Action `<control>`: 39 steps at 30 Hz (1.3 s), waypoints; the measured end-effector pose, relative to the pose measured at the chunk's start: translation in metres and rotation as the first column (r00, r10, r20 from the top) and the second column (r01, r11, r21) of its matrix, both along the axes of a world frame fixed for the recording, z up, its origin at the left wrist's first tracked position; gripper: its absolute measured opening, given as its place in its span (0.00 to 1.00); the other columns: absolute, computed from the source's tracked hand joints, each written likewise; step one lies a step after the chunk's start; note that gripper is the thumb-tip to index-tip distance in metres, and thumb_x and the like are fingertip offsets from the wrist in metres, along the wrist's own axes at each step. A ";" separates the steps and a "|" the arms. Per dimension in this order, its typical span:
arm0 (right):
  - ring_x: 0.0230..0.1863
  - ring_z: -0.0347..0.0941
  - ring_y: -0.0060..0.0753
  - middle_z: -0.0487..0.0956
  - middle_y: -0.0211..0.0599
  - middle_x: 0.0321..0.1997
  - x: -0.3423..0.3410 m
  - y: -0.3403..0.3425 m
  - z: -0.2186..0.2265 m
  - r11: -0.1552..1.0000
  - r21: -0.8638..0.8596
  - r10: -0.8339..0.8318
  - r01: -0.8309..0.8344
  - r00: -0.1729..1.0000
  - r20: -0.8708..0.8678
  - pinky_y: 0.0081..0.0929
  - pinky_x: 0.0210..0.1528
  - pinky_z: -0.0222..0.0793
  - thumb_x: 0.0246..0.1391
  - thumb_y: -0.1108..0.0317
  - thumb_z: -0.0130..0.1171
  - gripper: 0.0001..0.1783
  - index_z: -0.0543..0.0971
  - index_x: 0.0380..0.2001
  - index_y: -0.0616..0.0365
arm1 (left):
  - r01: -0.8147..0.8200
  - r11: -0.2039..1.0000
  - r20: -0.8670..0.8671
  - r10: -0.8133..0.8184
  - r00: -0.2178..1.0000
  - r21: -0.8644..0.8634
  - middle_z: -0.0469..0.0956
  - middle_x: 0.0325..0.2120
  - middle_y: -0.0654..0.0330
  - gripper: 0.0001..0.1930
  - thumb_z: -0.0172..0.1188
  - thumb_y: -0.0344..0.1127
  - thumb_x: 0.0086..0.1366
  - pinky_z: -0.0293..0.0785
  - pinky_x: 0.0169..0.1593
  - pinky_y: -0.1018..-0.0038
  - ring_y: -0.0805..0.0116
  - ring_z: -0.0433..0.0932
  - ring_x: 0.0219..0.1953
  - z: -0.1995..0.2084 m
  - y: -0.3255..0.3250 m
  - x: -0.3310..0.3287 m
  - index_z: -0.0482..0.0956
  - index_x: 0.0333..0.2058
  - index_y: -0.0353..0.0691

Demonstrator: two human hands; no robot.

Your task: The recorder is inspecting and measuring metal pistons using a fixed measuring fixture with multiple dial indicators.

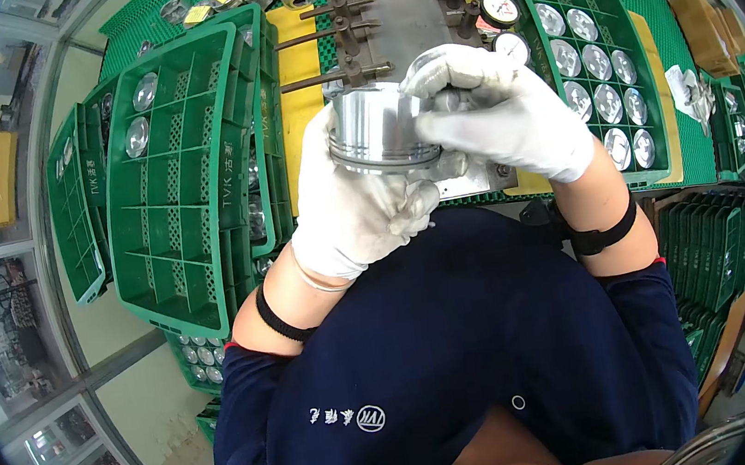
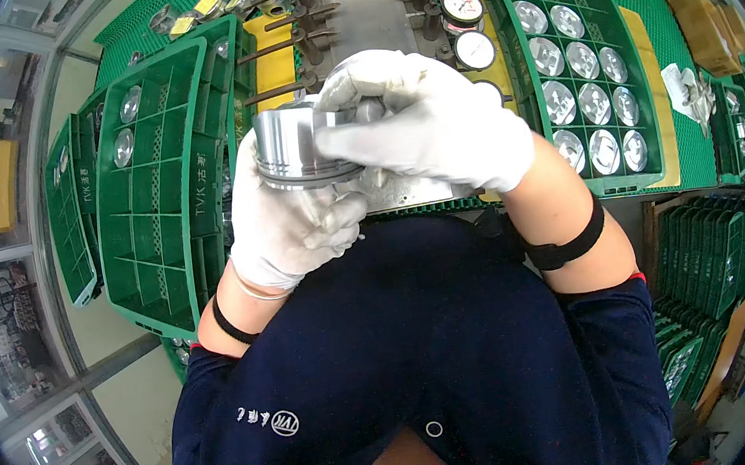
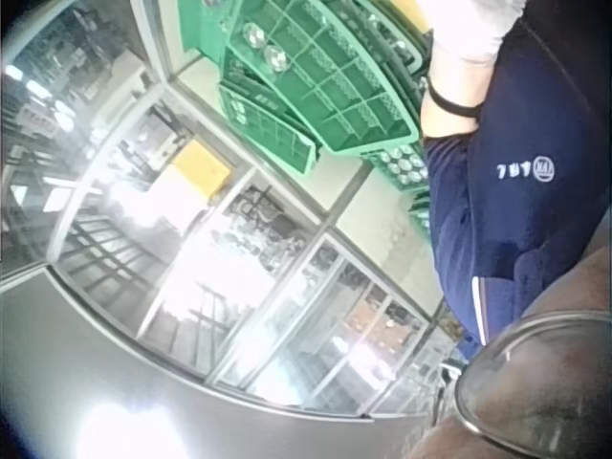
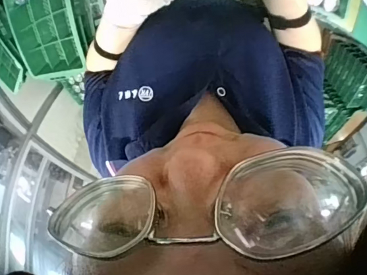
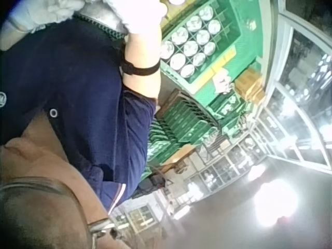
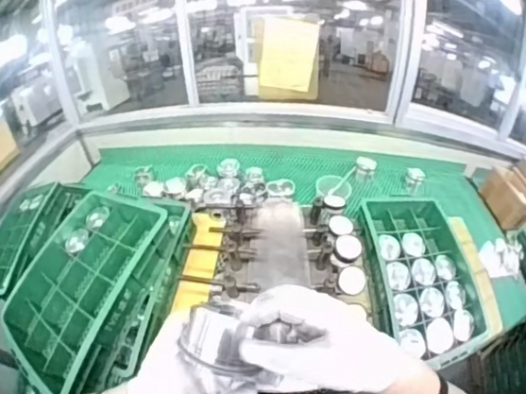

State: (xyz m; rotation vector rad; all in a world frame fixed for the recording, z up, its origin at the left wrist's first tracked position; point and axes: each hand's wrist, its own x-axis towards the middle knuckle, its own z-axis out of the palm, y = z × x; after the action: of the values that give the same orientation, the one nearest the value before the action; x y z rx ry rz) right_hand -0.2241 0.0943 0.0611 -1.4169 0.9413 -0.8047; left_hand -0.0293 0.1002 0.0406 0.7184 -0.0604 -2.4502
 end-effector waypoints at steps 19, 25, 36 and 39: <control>0.16 0.70 0.18 0.78 0.32 0.21 0.019 -0.013 -0.012 0.982 0.109 -0.163 0.157 0.985 0.056 0.19 0.22 0.67 0.63 0.55 0.59 0.19 0.82 0.36 0.63 | 0.023 0.995 -0.331 -0.055 0.942 -0.101 0.77 0.38 0.51 0.25 0.45 0.52 0.71 0.58 0.13 0.84 0.76 0.63 0.16 -0.026 0.001 0.004 0.70 0.50 0.32; 0.30 0.79 0.30 0.82 0.37 0.29 0.014 -0.014 -0.017 0.987 -0.141 -0.073 0.072 0.997 -0.001 0.27 0.33 0.75 0.59 0.61 0.59 0.16 0.82 0.48 0.53 | 0.019 0.994 -0.384 -0.060 0.921 -0.108 0.78 0.35 0.54 0.26 0.49 0.50 0.71 0.61 0.13 0.85 0.78 0.64 0.16 -0.031 0.004 0.005 0.71 0.54 0.30; 0.33 0.78 0.42 0.78 0.44 0.31 0.012 0.022 -0.010 0.726 -0.671 -0.235 0.151 0.971 -0.036 0.34 0.37 0.73 0.58 0.68 0.62 0.08 0.79 0.36 0.62 | -0.283 0.611 -0.160 0.249 0.955 -0.739 0.74 0.56 0.52 0.35 0.45 0.61 0.72 0.67 0.63 0.57 0.54 0.76 0.55 -0.020 -0.020 0.000 0.61 0.65 0.39; 0.14 0.69 0.21 0.76 0.33 0.20 0.018 0.045 0.015 0.918 0.303 -0.368 0.255 0.831 0.416 0.19 0.14 0.63 0.65 0.66 0.56 0.11 0.76 0.39 0.65 | 0.051 0.221 0.152 0.466 0.872 -0.974 0.62 0.66 0.50 0.38 0.44 0.63 0.71 0.65 0.66 0.62 0.59 0.68 0.64 0.014 -0.024 -0.017 0.60 0.66 0.37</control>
State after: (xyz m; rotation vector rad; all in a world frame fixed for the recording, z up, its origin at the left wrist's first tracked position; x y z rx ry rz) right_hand -0.2060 0.1396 0.0762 -0.8086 0.8633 -1.1773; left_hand -0.0462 0.0763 0.0543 0.5425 -1.4496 -1.3994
